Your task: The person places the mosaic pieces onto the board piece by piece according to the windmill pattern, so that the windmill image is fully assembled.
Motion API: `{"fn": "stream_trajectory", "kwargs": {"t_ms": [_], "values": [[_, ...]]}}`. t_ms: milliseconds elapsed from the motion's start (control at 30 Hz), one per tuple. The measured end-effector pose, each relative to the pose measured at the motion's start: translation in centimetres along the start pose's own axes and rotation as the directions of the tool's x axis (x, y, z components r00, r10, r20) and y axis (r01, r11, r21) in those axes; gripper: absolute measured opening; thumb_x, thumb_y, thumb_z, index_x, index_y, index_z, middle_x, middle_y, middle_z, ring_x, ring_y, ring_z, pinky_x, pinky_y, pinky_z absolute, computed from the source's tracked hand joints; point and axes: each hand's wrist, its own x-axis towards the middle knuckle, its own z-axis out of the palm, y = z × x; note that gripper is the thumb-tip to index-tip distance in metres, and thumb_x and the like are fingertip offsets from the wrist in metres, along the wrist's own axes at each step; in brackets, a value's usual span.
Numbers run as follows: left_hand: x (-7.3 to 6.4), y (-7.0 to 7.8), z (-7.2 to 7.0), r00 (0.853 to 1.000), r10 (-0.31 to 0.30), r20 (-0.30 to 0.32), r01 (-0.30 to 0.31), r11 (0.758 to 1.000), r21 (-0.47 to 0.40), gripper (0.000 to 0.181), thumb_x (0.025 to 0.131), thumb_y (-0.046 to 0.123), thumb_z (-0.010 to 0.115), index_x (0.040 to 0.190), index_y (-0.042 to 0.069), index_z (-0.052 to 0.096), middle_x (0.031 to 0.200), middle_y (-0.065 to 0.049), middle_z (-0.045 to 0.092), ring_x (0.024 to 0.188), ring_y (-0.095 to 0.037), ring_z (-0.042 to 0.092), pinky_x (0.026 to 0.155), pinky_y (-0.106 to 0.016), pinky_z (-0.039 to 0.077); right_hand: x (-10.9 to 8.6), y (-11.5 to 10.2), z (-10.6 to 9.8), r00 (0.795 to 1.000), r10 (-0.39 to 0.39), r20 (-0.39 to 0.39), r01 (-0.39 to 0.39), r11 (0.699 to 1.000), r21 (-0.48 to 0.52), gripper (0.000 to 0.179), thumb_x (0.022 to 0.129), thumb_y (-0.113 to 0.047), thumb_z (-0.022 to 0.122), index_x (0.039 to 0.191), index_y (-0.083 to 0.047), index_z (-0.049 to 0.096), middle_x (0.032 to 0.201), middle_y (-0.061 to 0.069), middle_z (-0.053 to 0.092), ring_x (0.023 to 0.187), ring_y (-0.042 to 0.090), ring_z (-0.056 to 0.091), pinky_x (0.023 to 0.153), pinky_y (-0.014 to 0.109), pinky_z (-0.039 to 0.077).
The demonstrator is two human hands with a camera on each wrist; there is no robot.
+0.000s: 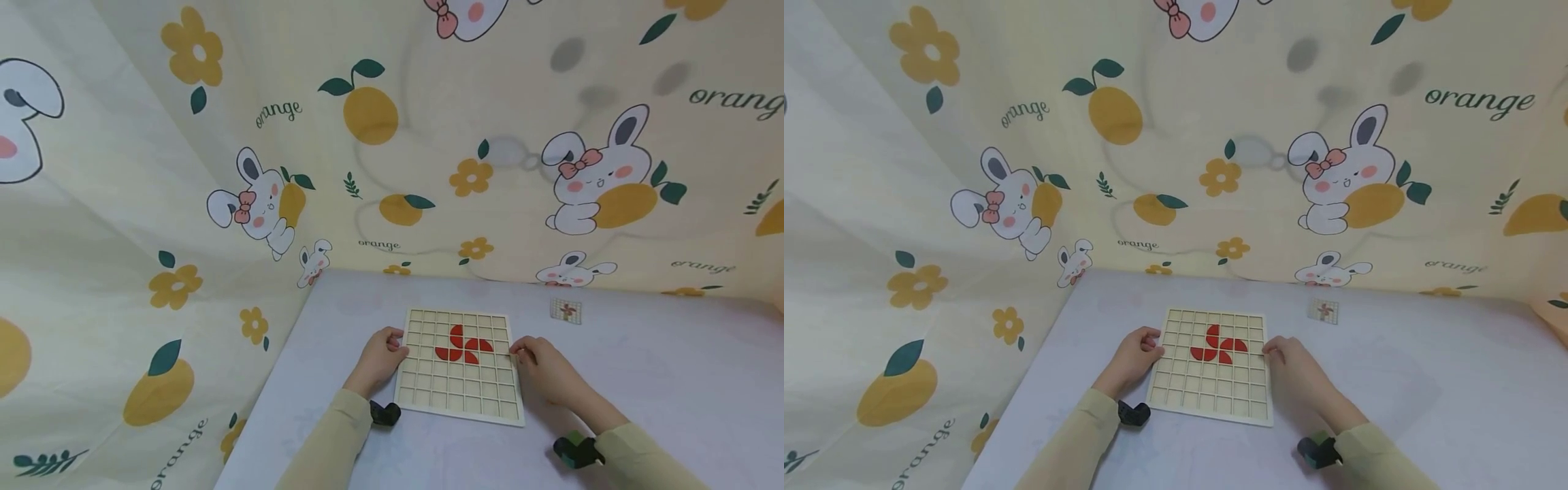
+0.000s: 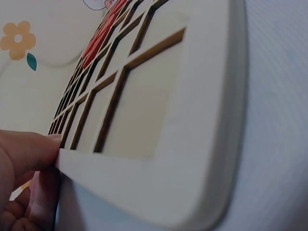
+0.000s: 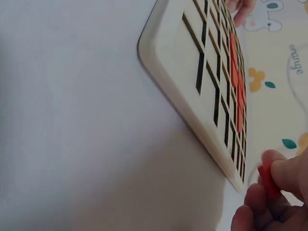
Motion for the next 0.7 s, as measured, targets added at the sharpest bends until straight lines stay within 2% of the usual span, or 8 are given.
{"fn": "stream_trajectory", "kwargs": {"t_ms": [167, 333, 700], "values": [[0.1, -0.2, 0.0, 1.000, 0.001, 0.003, -0.001, 1.000, 0.001, 0.036, 0.089, 0.018, 0.070, 0.122, 0.010, 0.060, 0.092, 0.000, 0.053, 0.084, -0.015, 0.052, 0.073, -0.032, 0.045, 0.2, -0.3, 0.5, 0.997, 0.075, -0.001, -0.075, 0.994, 0.076, 0.011, 0.097, -0.016, 0.058, 0.104, -0.008, 0.061, 0.090, 0.003, 0.060, 0.080, 0.020, 0.052, 0.067, 0.034, 0.045], [0.1, -0.3, 0.0, 1.000, 0.000, 0.008, 0.000, 1.000, 0.004, 0.036, 0.089, 0.018, 0.070, 0.122, 0.011, 0.060, 0.093, 0.000, 0.053, 0.084, -0.014, 0.053, 0.073, -0.032, 0.046, 0.4, -0.8, 1.2, 0.995, 0.096, 0.004, -0.095, 0.987, 0.132, 0.012, 0.095, -0.020, 0.063, 0.100, -0.009, 0.064, 0.086, 0.001, 0.061, 0.079, 0.019, 0.053, 0.067, 0.033, 0.045], [0.2, -0.1, 0.0, 1.000, -0.003, 0.004, 0.003, 1.000, 0.013, 0.035, 0.089, 0.018, 0.070, 0.122, 0.011, 0.060, 0.093, 0.000, 0.053, 0.085, -0.015, 0.052, 0.073, -0.031, 0.045, 0.6, -1.9, 2.7, 0.993, 0.103, 0.056, -0.111, 0.978, 0.175, 0.007, 0.092, -0.011, 0.064, 0.099, -0.009, 0.062, 0.085, 0.001, 0.061, 0.078, 0.018, 0.054, 0.067, 0.030, 0.047]]}}
